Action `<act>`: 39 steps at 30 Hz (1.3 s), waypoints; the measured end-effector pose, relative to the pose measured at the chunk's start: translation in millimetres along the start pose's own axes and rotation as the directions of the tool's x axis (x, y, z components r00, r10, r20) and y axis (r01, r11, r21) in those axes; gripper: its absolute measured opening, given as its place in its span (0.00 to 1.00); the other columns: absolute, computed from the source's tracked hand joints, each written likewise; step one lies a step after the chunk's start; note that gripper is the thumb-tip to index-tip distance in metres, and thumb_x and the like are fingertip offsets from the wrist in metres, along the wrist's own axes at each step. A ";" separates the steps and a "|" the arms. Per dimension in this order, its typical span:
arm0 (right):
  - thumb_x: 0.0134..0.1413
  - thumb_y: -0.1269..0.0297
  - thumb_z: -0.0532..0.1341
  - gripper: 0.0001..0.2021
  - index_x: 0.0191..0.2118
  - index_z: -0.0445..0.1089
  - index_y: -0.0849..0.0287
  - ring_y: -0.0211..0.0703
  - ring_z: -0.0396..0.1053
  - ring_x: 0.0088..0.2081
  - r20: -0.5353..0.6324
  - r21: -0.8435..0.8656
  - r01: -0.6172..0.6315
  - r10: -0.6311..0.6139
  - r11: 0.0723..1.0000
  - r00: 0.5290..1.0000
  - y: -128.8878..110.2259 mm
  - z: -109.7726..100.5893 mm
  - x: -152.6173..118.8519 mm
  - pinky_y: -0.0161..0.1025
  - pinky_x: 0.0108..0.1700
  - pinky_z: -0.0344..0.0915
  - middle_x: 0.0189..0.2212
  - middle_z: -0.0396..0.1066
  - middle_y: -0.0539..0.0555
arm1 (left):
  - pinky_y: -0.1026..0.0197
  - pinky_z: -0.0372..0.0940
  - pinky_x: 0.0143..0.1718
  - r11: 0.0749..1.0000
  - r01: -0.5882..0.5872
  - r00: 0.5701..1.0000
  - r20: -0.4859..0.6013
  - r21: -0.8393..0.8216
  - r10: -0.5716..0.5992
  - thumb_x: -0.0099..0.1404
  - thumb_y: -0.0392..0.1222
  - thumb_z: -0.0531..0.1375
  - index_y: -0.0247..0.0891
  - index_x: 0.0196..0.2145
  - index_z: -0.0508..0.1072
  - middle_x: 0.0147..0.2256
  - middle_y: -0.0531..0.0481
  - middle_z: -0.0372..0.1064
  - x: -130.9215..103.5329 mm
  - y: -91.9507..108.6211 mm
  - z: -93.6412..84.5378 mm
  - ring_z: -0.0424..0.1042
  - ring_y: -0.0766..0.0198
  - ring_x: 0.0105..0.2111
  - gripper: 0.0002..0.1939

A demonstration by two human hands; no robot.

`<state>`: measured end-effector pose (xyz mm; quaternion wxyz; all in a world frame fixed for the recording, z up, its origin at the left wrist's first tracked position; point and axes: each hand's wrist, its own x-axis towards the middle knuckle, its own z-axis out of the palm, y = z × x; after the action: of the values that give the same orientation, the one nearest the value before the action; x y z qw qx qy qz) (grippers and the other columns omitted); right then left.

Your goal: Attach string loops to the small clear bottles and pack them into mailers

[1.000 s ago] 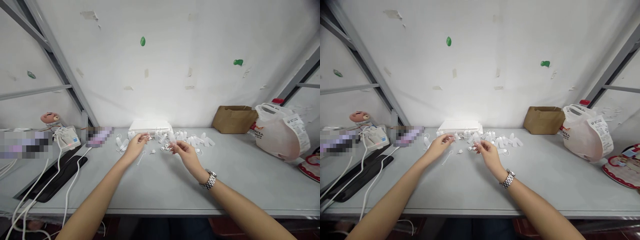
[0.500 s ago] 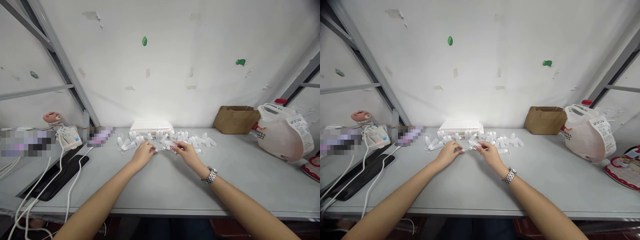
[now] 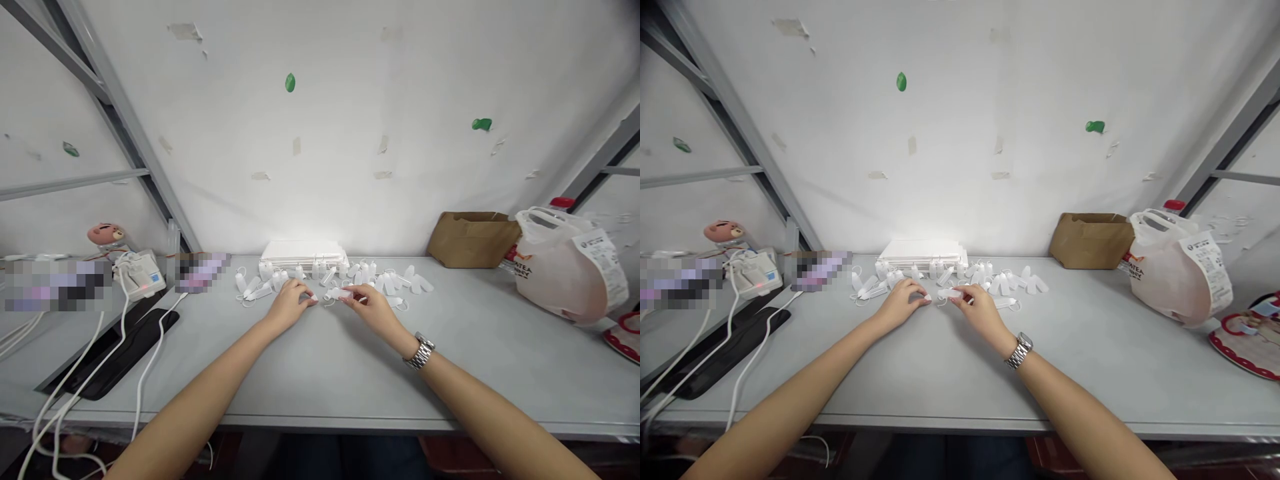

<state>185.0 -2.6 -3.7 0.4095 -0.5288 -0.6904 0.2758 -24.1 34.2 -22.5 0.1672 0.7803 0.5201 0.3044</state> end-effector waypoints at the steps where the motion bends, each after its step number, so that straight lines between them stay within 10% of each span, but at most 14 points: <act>1: 0.49 0.60 0.60 0.13 0.40 0.71 0.59 0.42 0.65 0.32 0.004 -0.006 0.005 -0.005 1.000 1.000 0.1 -0.3 0.2 0.41 0.37 0.63 0.31 0.67 0.54 | 0.53 0.58 0.46 0.999 0.014 1.000 -0.001 -0.036 -0.014 0.54 0.44 0.59 0.38 0.30 0.73 0.36 0.47 0.65 0.2 1.3 -1.0 0.62 0.56 0.43 0.07; 24: 0.53 0.64 0.58 0.10 0.42 0.69 0.54 0.41 0.64 0.33 0.087 -0.107 0.368 -0.360 0.924 0.929 -10.5 -14.2 -4.6 0.41 0.37 0.64 0.32 0.65 0.53 | 0.58 0.69 0.33 0.649 0.258 0.963 0.242 -0.716 -0.116 0.49 0.44 0.64 0.35 0.32 0.75 0.30 0.48 0.75 -9.2 37.0 -20.5 0.73 0.58 0.33 0.13; 34: 0.56 0.62 0.55 0.11 0.44 0.68 0.54 0.44 0.63 0.35 0.036 -0.114 0.418 -0.416 0.901 0.909 -17.5 -13.4 -11.5 0.43 0.39 0.63 0.31 0.64 0.54 | 0.56 0.69 0.35 0.681 0.158 0.976 0.007 -0.715 -0.219 0.46 0.40 0.65 0.35 0.26 0.77 0.27 0.50 0.75 -15.9 47.0 -19.0 0.72 0.63 0.26 0.08; 39: 0.52 0.59 0.58 0.11 0.40 0.70 0.55 0.42 0.64 0.33 0.075 0.024 0.239 -0.240 0.971 0.968 -21.4 -13.3 -10.8 0.40 0.36 0.62 0.29 0.64 0.53 | 0.59 0.67 0.35 0.804 0.049 0.986 -0.101 -0.593 -0.135 0.49 0.38 0.61 0.39 0.24 0.77 0.29 0.50 0.74 -19.9 48.6 -22.9 0.71 0.62 0.31 0.04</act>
<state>186.7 -19.9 17.6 0.4167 -0.4272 -0.7625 0.2498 -9.9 -4.8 16.9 0.3788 0.6411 0.4478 0.4950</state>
